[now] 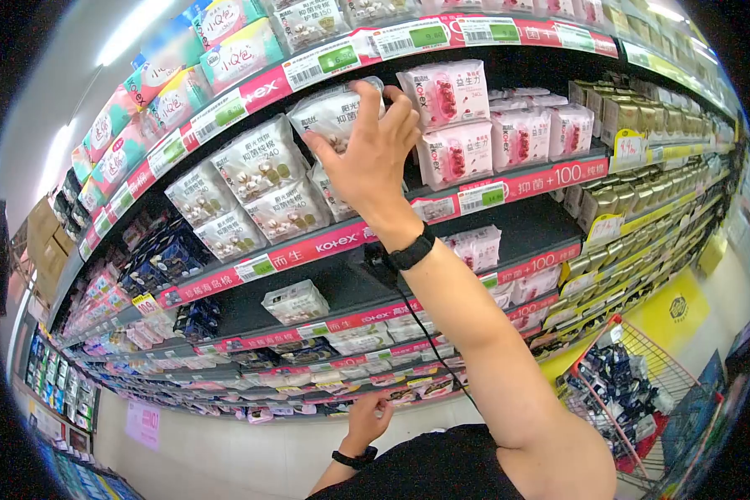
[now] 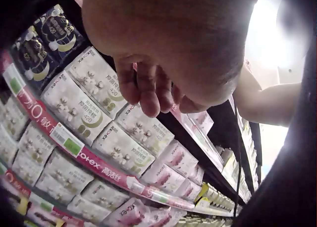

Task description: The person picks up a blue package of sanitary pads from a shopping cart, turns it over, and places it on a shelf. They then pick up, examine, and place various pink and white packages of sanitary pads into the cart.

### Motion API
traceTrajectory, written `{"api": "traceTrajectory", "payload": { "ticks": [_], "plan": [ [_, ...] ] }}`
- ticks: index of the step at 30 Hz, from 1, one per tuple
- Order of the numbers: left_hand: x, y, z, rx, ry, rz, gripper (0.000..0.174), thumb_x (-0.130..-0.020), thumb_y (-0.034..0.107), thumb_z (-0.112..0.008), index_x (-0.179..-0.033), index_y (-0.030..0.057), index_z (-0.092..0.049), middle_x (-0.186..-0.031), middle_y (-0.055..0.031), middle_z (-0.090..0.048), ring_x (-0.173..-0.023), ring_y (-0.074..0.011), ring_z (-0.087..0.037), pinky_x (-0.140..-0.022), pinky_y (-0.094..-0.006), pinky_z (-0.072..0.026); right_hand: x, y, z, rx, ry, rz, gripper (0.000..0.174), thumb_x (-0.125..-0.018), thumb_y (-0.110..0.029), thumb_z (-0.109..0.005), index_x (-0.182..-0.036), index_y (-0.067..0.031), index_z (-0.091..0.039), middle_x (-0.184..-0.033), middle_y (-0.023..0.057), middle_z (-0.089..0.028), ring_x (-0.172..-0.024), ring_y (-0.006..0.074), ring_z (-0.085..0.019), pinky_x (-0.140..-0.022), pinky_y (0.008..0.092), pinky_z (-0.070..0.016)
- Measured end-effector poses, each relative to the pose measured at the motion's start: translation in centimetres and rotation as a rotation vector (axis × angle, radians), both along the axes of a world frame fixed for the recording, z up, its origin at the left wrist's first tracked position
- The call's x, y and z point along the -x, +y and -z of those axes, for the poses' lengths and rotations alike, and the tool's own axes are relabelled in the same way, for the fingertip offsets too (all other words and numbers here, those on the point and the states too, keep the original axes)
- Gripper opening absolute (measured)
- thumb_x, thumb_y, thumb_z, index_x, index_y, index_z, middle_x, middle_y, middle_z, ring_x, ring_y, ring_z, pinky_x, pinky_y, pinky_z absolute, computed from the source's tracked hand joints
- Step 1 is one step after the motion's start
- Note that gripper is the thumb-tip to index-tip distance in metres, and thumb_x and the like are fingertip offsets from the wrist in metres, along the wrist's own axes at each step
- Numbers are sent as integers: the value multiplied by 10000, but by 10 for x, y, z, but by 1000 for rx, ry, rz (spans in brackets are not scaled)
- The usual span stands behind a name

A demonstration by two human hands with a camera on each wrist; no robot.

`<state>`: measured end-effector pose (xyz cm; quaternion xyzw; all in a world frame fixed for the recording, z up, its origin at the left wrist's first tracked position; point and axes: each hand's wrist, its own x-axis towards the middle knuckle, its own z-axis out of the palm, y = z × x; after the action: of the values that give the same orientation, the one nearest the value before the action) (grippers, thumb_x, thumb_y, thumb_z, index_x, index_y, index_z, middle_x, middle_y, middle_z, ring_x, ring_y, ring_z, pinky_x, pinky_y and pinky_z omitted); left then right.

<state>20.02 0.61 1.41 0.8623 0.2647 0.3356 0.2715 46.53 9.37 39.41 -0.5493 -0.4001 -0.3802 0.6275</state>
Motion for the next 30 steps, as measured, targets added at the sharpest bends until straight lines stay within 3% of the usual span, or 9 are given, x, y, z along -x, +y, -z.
{"api": "traceTrajectory", "payload": {
  "ticks": [8,11,14,18,22,24,26,28,30],
  "plan": [
    [6,4,3,39,15,37,151,-823,111,-710,-963,67,-675,-724,-69,-626,-641,-218,-632,-599,-333,-508,-10,1,0,17,-70,-59,581,-878,-305,-693,-1356,-71,-459,-1228,242,-474,-1125,414,-452,-961,538,-332],
    [9,7,3,35,21,23,139,-824,110,-708,-951,61,-675,-724,-72,-626,-639,-218,-632,-597,-335,-509,-13,5,4,33,-71,-67,593,-895,-297,-674,-1380,-54,-434,-1224,243,-485,-1125,416,-468,-960,529,-351],
    [10,6,4,38,8,17,138,-820,97,-709,-946,54,-674,-721,-75,-625,-639,-220,-631,-594,-334,-509,-12,-2,3,-17,-27,-216,642,-901,-278,-667,-1418,-21,-385,-1255,258,-484,-1166,428,-466,-1001,536,-345],
    [8,-6,-2,24,-26,30,144,-819,90,-711,-951,51,-667,-716,-74,-622,-627,-221,-623,-586,-337,-503,-6,-15,9,-44,6,-391,716,-893,-257,-674,-1443,39,-324,-1355,294,-439,-1279,451,-418,-1088,559,-289],
    [11,-18,7,72,62,45,156,-832,117,-707,-959,34,-670,-748,-103,-647,-673,-230,-649,-622,-337,-516,6,-39,40,-8,-154,-211,728,-864,-220,-694,-1435,48,-332,-1391,297,-387,-1295,449,-383,-1106,534,-262],
    [13,-26,14,102,71,55,159,-831,121,-709,-959,34,-671,-748,-105,-649,-673,-229,-650,-625,-335,-518,18,-61,72,2,-221,-243,698,-827,-178,-705,-1399,44,-372,-1359,278,-399,-1267,431,-393,-1098,518,-265],
    [15,-35,15,106,69,62,157,-829,122,-710,-950,31,-668,-751,-108,-650,-675,-229,-652,-627,-333,-520,33,-86,124,62,-237,-342,546,-790,-124,-703,-1262,30,-478,-1240,246,-461,-1178,400,-445,-1034,506,-334],
    [15,-48,18,114,66,73,152,-825,128,-710,-942,44,-663,-759,-95,-652,-669,-225,-651,-627,-335,-521,41,-107,203,271,-77,-709,358,-818,-106,-684,-1121,3,-527,-1076,175,-553,-1033,332,-545,-916,423,-440],
    [15,-58,20,118,68,84,143,-817,139,-708,-934,73,-658,-774,-64,-654,-656,-218,-647,-623,-342,-520,38,-133,315,759,330,-1163,256,-929,-176,-640,-1110,-21,-548,-991,97,-602,-896,189,-598,-823,345,-488]
  ]
}}
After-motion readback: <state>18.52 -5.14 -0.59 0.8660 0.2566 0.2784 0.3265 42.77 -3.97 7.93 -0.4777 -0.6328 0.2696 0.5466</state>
